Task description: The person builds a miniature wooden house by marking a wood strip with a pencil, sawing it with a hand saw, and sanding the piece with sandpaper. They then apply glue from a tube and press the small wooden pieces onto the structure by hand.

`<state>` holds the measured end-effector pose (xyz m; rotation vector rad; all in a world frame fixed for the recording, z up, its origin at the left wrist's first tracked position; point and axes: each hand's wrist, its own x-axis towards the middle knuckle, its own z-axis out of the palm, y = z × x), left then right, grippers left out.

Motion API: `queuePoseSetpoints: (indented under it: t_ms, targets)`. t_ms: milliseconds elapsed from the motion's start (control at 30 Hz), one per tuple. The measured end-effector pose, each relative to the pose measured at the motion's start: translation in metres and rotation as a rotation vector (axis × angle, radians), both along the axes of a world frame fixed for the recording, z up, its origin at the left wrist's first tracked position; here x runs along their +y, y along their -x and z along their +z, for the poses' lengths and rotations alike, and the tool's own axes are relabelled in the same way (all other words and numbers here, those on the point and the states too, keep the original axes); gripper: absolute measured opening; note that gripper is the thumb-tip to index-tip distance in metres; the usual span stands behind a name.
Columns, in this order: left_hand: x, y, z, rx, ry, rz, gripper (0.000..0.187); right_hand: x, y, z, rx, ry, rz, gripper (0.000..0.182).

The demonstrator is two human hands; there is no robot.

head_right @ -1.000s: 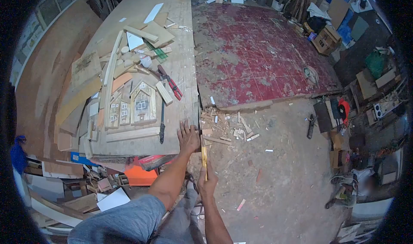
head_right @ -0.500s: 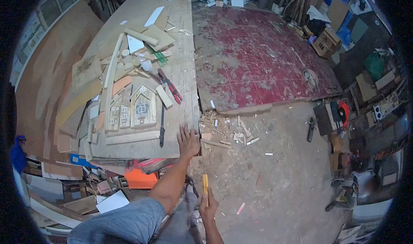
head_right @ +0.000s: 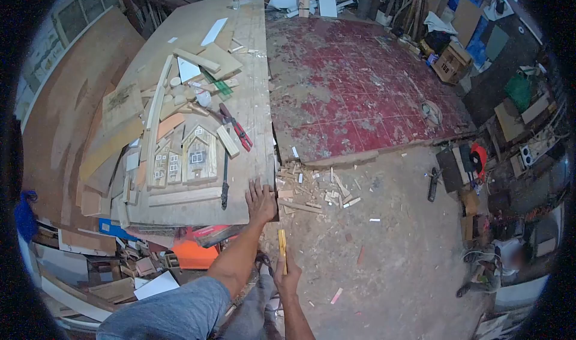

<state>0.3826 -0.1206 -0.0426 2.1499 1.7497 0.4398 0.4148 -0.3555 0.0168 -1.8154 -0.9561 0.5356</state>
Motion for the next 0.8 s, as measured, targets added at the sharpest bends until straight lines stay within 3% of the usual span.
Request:
queuePoseSetpoints:
  t_ms: [67, 167, 267, 333, 467, 567, 800]
  targets:
    - [-0.008, 0.0, 0.0, 0.013, 0.03, -0.01, 0.033, -0.04, 0.012, -0.009, -0.061, -0.137, -0.015, 0.039]
    - [-0.006, -0.002, 0.011, -0.034, 0.114, 0.022, 0.034, -0.134, 0.025, 0.016, -0.013, 0.056, -0.028, 0.038]
    - [-0.004, -0.001, 0.014, -0.037, 0.12, 0.01, 0.034, -0.155, 0.022, 0.061, 0.049, 0.106, -0.083, 0.038]
    - [-0.004, 0.0, 0.009, -0.031, 0.133, 0.001, 0.035, -0.127, 0.012, 0.081, 0.035, 0.054, -0.095, 0.039]
    - [0.001, 0.002, 0.008, -0.008, 0.164, -0.016, 0.035, -0.015, -0.016, 0.049, -0.111, -0.116, -0.074, 0.037]
    - [0.001, -0.001, 0.011, -0.03, 0.223, 0.021, 0.036, 0.05, -0.025, 0.021, 0.022, -0.138, -0.052, 0.038]
    - [0.0, 0.001, 0.012, -0.031, 0.247, 0.016, 0.036, 0.099, -0.023, -0.001, 0.017, -0.236, -0.025, 0.038]
